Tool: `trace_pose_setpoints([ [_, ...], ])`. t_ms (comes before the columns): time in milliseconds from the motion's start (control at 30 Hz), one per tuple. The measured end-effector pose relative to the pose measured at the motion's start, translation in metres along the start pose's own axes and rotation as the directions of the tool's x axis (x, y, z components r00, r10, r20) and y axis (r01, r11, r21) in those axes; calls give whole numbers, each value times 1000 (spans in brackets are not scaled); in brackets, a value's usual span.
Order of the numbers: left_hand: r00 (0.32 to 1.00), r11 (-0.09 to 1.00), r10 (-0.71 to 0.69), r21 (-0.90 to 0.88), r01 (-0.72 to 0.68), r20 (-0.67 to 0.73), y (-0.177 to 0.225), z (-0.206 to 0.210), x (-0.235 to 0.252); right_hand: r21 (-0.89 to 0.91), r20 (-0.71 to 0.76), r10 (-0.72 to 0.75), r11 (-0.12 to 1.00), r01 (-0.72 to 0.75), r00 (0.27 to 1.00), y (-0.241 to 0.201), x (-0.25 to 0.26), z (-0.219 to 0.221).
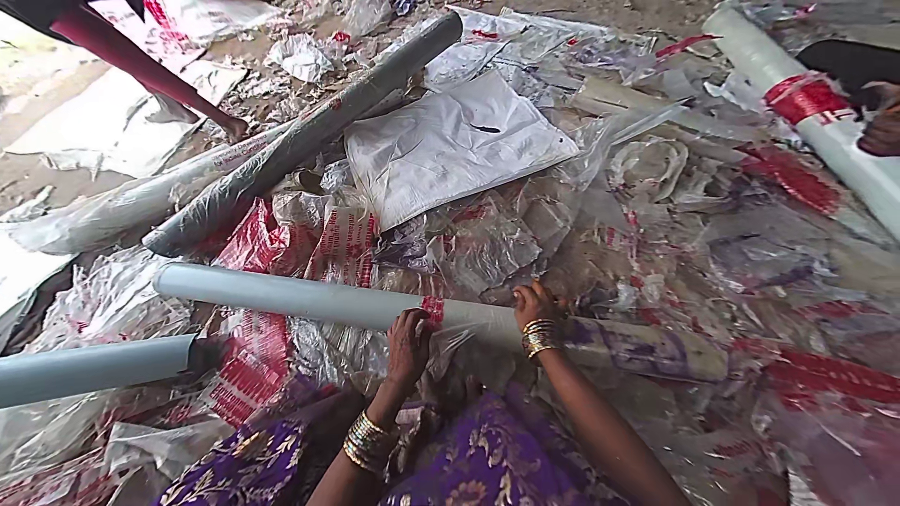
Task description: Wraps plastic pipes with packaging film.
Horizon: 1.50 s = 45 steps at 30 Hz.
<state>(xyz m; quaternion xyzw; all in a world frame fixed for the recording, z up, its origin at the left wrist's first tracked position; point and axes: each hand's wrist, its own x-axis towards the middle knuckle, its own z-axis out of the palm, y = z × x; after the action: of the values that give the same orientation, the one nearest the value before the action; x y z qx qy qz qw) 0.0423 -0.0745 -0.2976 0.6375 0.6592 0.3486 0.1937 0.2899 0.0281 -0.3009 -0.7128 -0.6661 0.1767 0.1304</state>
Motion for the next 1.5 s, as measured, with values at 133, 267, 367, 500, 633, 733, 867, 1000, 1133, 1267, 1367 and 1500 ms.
trace_pose_setpoints([
  [133, 1000, 998, -8, 62, 9, -20, 3, -2, 10, 1, -8, -9, 1000, 9, 1000, 1, 1, 3],
  [267, 963, 986, 6, 161, -51, 270, 28, 10, 11, -15, -18, -2, 1000, 2, 1000, 1, 0, 3],
  [367, 917, 971, -49, 234, -49, 396, 54, 30, 7, -35, 3, 11, 999, -11, 1000, -1, 1, 1],
  [500, 973, 962, 70, 243, -124, 219, 48, 64, 3, -14, -29, -19, 1000, 18, 999, -1, 2, 0],
  [633, 973, 951, 215, 210, -227, 78, 34, 76, 10, -1, -323, -115, 993, 121, 939, 14, -9, 3],
  [733, 979, 970, 191, 141, -201, 76, 32, 78, 10, -21, -423, -71, 997, 68, 903, 36, -19, 3],
  [867, 981, 987, 125, 87, -139, 149, 37, 78, 14, -3, -273, 44, 999, -47, 961, 48, -13, -6],
  [1000, 978, 993, 111, 28, -118, 178, 45, 73, 0, -29, -115, 140, 989, -144, 984, 40, 2, -17],
  [1133, 960, 985, 166, 17, -174, 227, 43, 61, -28, -42, -94, 167, 984, -172, 981, 37, 3, -18],
  [1267, 930, 960, 243, 69, -272, 276, 42, 57, -28, -36, -130, 174, 983, -180, 976, 39, 1, -18],
  [1367, 934, 921, 330, 170, -350, 136, 42, 56, -22, 19, -190, 143, 990, -142, 971, 42, 2, -14],
  [1500, 919, 885, 394, 278, -374, -20, 43, 64, -19, 75, -234, 116, 992, -101, 965, 44, 1, -12],
])
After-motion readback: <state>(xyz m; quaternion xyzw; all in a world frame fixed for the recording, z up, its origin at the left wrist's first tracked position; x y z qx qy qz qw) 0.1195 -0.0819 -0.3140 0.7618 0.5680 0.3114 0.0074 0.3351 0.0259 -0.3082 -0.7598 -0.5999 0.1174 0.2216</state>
